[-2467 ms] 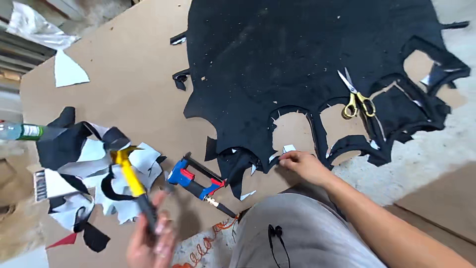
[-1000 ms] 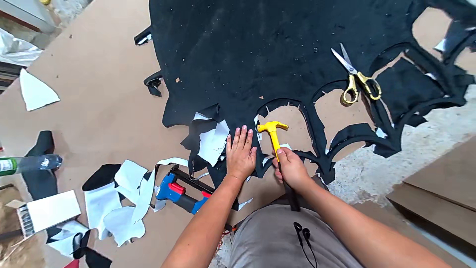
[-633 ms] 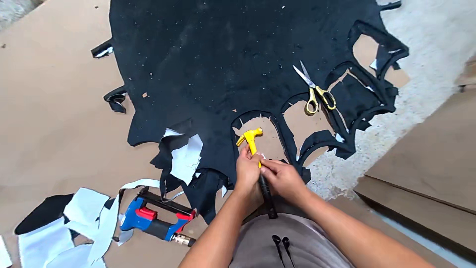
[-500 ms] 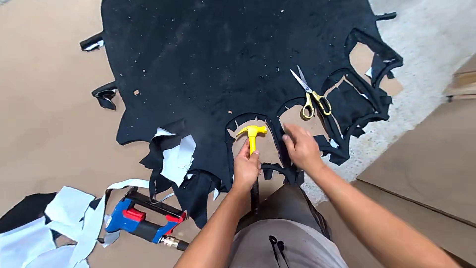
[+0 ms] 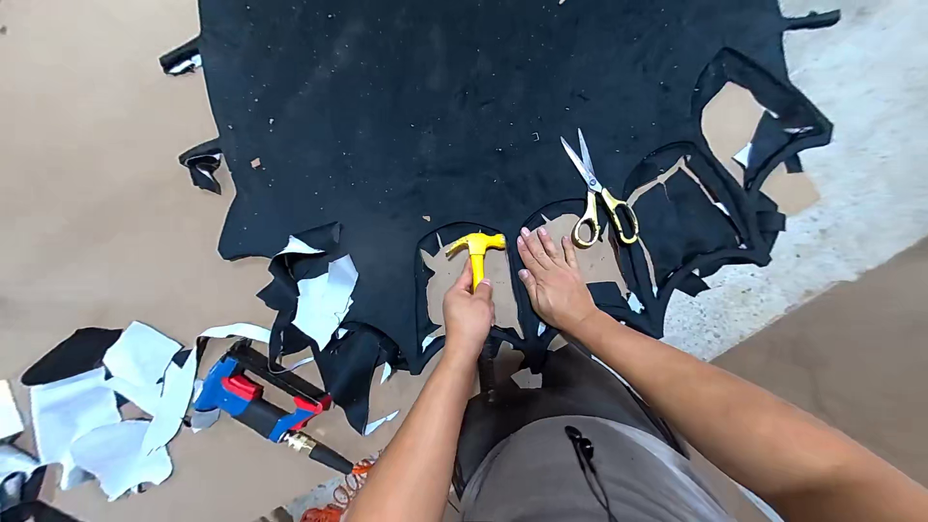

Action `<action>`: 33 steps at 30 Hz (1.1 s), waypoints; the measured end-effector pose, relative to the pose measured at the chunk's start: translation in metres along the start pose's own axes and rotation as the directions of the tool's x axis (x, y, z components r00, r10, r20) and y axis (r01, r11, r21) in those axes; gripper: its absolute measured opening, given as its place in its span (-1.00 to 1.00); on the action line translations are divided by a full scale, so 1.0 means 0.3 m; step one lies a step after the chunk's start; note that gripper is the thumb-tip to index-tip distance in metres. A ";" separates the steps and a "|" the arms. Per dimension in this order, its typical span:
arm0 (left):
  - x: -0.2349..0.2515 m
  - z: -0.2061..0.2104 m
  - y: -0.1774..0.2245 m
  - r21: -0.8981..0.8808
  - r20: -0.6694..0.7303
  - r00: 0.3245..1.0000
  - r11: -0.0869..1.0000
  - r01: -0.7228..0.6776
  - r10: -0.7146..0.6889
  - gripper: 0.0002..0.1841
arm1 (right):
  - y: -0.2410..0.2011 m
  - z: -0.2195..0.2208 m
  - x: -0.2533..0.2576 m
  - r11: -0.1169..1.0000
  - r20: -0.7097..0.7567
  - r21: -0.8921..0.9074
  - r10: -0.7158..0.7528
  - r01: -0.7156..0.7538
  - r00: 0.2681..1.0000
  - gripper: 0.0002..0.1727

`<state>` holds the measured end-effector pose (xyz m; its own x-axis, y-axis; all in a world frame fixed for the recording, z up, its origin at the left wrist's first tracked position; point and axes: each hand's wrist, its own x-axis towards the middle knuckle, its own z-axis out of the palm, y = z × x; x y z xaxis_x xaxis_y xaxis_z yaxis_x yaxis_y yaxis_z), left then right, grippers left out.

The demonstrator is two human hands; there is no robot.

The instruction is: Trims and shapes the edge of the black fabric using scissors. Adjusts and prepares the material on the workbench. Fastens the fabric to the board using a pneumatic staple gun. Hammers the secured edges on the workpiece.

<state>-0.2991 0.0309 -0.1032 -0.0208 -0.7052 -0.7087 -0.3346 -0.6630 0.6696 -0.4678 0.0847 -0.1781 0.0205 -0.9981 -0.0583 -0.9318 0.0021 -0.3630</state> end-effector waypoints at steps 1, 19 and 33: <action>0.007 0.009 -0.009 -0.005 -0.040 0.999 1.000 -0.014 0.014 -0.42 | -0.001 0.003 0.004 1.000 -0.001 0.005 0.001 -0.001 1.000 -0.33; -0.302 -0.102 -0.227 0.398 0.089 0.992 0.916 0.046 -0.089 -0.41 | -0.001 0.002 0.011 1.000 0.031 0.027 0.005 -0.006 0.999 -0.31; -0.263 -1.100 -0.306 0.600 -0.723 0.622 0.721 0.347 0.301 -0.44 | 0.132 -0.309 0.097 0.943 -0.098 0.061 0.332 -0.327 0.938 -0.11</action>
<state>0.0442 0.0646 -0.0354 0.5671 -0.8199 -0.0785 -0.8134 -0.5725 0.1033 -0.5377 0.0500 -0.1080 -0.3252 -0.9419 -0.0841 -0.8634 0.3320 -0.3800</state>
